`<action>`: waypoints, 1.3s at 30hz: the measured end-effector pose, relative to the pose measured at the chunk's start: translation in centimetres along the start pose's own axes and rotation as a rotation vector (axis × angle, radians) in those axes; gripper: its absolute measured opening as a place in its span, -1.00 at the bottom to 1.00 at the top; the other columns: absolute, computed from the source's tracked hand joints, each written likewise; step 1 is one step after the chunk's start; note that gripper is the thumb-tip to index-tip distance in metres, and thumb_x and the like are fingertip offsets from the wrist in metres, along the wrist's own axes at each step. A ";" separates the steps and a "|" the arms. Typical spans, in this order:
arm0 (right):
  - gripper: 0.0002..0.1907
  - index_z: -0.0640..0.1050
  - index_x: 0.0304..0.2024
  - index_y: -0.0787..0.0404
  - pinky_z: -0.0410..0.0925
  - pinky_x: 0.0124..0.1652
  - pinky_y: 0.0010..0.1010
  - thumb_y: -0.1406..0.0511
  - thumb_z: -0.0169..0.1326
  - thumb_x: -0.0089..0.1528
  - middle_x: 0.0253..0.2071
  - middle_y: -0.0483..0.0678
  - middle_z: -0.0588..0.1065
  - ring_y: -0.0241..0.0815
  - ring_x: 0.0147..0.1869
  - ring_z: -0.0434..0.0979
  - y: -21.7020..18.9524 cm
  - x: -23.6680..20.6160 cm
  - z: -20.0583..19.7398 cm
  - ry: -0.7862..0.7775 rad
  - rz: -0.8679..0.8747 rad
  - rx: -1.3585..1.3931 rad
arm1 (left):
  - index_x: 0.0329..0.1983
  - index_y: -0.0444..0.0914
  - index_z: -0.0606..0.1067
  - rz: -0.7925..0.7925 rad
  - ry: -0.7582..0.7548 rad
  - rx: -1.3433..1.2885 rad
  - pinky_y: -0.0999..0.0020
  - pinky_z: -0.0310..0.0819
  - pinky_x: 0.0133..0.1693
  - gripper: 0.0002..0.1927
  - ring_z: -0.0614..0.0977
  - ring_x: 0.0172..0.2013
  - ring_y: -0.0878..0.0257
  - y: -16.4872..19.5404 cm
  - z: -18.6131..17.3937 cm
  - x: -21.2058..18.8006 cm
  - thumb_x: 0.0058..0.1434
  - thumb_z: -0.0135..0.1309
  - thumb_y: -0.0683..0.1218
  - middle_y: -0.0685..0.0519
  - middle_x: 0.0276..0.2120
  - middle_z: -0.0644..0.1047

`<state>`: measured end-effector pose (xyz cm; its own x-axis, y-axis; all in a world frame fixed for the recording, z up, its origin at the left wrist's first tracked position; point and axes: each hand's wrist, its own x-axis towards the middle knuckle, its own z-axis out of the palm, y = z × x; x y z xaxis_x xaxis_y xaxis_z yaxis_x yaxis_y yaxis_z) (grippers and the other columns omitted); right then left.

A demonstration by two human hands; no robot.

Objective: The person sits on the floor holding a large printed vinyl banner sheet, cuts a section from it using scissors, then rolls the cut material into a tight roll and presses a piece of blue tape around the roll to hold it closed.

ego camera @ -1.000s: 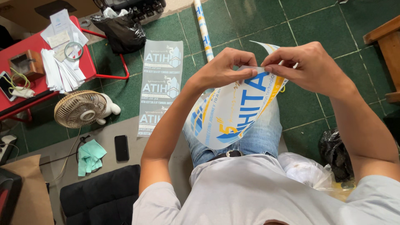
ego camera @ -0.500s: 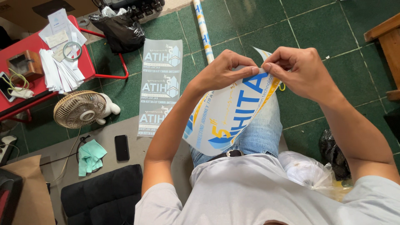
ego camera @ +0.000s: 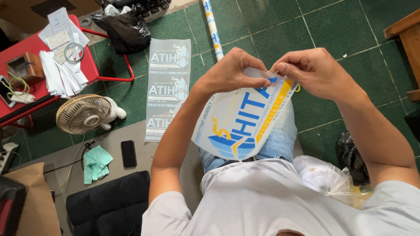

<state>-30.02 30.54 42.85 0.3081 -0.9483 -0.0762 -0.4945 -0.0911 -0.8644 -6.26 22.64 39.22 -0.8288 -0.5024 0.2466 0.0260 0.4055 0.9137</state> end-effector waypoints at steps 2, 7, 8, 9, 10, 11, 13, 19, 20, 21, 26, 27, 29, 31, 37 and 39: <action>-0.83 0.64 -0.12 0.33 0.48 -0.27 -0.62 0.34 0.12 0.35 -0.32 -0.10 0.62 -0.47 -0.23 0.60 -0.4 -0.2 -0.1 0.013 -0.051 -0.036 | -0.21 -0.34 0.68 0.000 -0.003 -0.024 0.51 0.59 -0.37 -0.70 0.67 -0.46 0.42 0.3 0.0 0.1 0.20 0.32 0.01 0.05 -0.47 0.67; -0.83 0.64 -0.20 0.36 0.42 -0.33 -0.62 0.33 0.23 0.29 -0.39 -0.09 0.59 -0.47 -0.30 0.54 -0.9 -0.6 0.5 0.035 -0.003 -0.059 | -0.27 -0.35 0.67 0.019 -0.015 0.031 0.48 0.54 -0.39 -0.74 0.63 -0.50 0.41 0.9 0.3 -0.1 0.19 0.32 -0.03 0.02 -0.52 0.64; -0.83 0.65 -0.20 0.36 0.40 -0.34 -0.62 0.32 0.23 0.30 -0.41 -0.09 0.58 -0.47 -0.32 0.50 -0.8 -0.7 0.7 0.040 0.019 -0.057 | -0.28 -0.35 0.67 0.030 -0.021 0.033 0.48 0.54 -0.39 -0.75 0.63 -0.50 0.41 1.0 0.3 -0.3 0.19 0.32 -0.04 0.03 -0.52 0.64; -0.83 0.64 -0.19 0.35 0.40 -0.35 -0.63 0.32 0.20 0.31 -0.40 -0.12 0.58 -0.49 -0.32 0.51 -0.7 -0.6 0.7 0.034 0.044 -0.020 | -0.28 -0.35 0.66 0.042 -0.026 0.037 0.48 0.54 -0.39 -0.75 0.63 -0.50 0.41 1.1 0.2 -0.3 0.20 0.31 -0.04 0.03 -0.52 0.63; -0.82 0.64 -0.17 0.35 0.40 -0.36 -0.63 0.31 0.18 0.31 -0.39 -0.15 0.59 -0.51 -0.32 0.52 -0.5 -0.5 0.8 0.028 0.067 0.018 | -0.28 -0.35 0.67 0.025 -0.034 0.034 0.48 0.53 -0.39 -0.75 0.62 -0.51 0.41 1.1 0.2 -0.3 0.19 0.32 -0.03 0.03 -0.53 0.63; -0.81 0.63 -0.16 0.34 0.40 -0.36 -0.64 0.30 0.15 0.32 -0.38 -0.19 0.60 -0.53 -0.32 0.52 -0.3 -0.4 0.8 0.021 0.092 0.056 | -0.28 -0.35 0.67 0.007 -0.042 0.030 0.49 0.53 -0.40 -0.75 0.62 -0.51 0.41 1.1 0.1 -0.3 0.19 0.32 -0.03 0.03 -0.54 0.63; -0.79 0.64 -0.16 0.35 0.34 -0.40 -0.61 0.29 0.14 0.36 -0.44 -0.15 0.54 -0.50 -0.36 0.44 0.1 -0.4 0.7 0.014 0.098 0.021 | -0.29 -0.34 0.68 -0.014 -0.051 0.027 0.49 0.53 -0.41 -0.75 0.62 -0.52 0.41 1.1 0.1 -0.3 0.19 0.32 -0.02 0.04 -0.54 0.63; -0.74 0.64 -0.15 0.35 0.35 -0.38 -0.62 0.28 0.01 0.42 -0.38 -0.14 0.57 -0.50 -0.34 0.47 0.5 0.0 0.5 -0.003 0.120 0.082 | -0.28 -0.31 0.69 -0.033 -0.044 -0.025 0.51 0.59 -0.40 -0.74 0.66 -0.49 0.42 0.9 -0.2 -0.3 0.17 0.32 0.01 0.08 -0.49 0.66; -0.73 0.64 -0.15 0.35 0.37 -0.37 -0.63 0.28 -0.01 0.43 -0.37 -0.15 0.59 -0.50 -0.33 0.48 0.5 0.1 0.5 -0.004 0.112 0.085 | -0.28 -0.31 0.69 -0.030 -0.042 -0.003 0.51 0.58 -0.41 -0.73 0.65 -0.49 0.41 0.9 -0.2 -0.3 0.18 0.32 0.01 0.08 -0.50 0.65; -0.74 0.64 -0.15 0.34 0.38 -0.36 -0.63 0.28 0.00 0.42 -0.36 -0.15 0.59 -0.50 -0.32 0.50 0.5 0.1 0.4 -0.007 0.113 0.092 | -0.29 -0.31 0.69 -0.027 -0.039 0.018 0.50 0.57 -0.41 -0.73 0.65 -0.50 0.41 0.9 -0.3 -0.3 0.19 0.33 0.02 0.08 -0.50 0.65; -0.77 0.66 -0.14 0.35 0.33 -0.41 -0.57 0.28 0.12 0.37 -0.38 -0.10 0.58 -0.48 -0.34 0.46 0.2 0.0 0.3 -0.013 0.153 0.059 | -0.29 -0.29 0.69 -0.014 -0.036 0.055 0.50 0.56 -0.40 -0.74 0.66 -0.50 0.40 1.3 -0.4 -0.4 0.19 0.32 0.02 0.07 -0.50 0.66; -0.77 0.65 -0.15 0.35 0.35 -0.40 -0.59 0.28 0.12 0.37 -0.37 -0.11 0.58 -0.49 -0.33 0.48 0.2 0.0 0.3 -0.015 0.148 0.086 | -0.28 -0.28 0.69 -0.008 -0.036 0.059 0.50 0.57 -0.39 -0.74 0.67 -0.49 0.40 1.4 -0.4 -0.4 0.19 0.32 0.02 0.07 -0.49 0.66; -0.78 0.64 -0.15 0.35 0.39 -0.37 -0.62 0.28 0.13 0.35 -0.35 -0.13 0.59 -0.51 -0.31 0.51 0.2 0.1 0.3 -0.018 0.135 0.138 | -0.30 -0.28 0.69 0.006 -0.020 0.088 0.46 0.55 -0.40 -0.74 0.66 -0.50 0.36 1.5 -0.3 -0.4 0.19 0.33 0.03 0.06 -0.50 0.64; -0.77 0.63 -0.18 0.35 0.38 -0.39 -0.63 0.27 0.12 0.35 -0.37 -0.15 0.59 -0.52 -0.33 0.49 0.3 0.2 0.3 -0.023 0.140 0.123 | -0.30 -0.28 0.69 0.030 -0.008 0.134 0.42 0.52 -0.41 -0.73 0.64 -0.50 0.33 1.5 -0.2 -0.4 0.19 0.35 0.04 0.04 -0.52 0.62; -0.75 0.63 -0.25 0.34 0.24 -0.49 -0.61 0.24 0.12 0.36 -0.46 -0.16 0.53 -0.52 -0.43 0.39 0.3 0.2 0.5 -0.020 0.189 0.083 | -0.31 -0.26 0.70 0.050 0.012 0.201 0.36 0.46 -0.44 -0.72 0.60 -0.53 0.28 1.4 -0.1 -0.4 0.17 0.37 0.06 0.03 -0.55 0.57; -0.75 0.62 -0.25 0.34 0.23 -0.51 -0.61 0.24 0.12 0.36 -0.47 -0.17 0.52 -0.52 -0.44 0.38 0.3 0.2 0.6 -0.015 0.197 0.086 | -0.30 -0.26 0.70 0.059 0.009 0.188 0.36 0.47 -0.44 -0.73 0.61 -0.53 0.28 1.3 -0.1 -0.4 0.18 0.36 0.06 0.03 -0.55 0.57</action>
<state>-29.63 30.48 42.31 0.2243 -0.9406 -0.2550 -0.4750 0.1229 -0.8713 -5.83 23.30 40.32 -0.8237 -0.4800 0.3019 -0.0310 0.5697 0.8213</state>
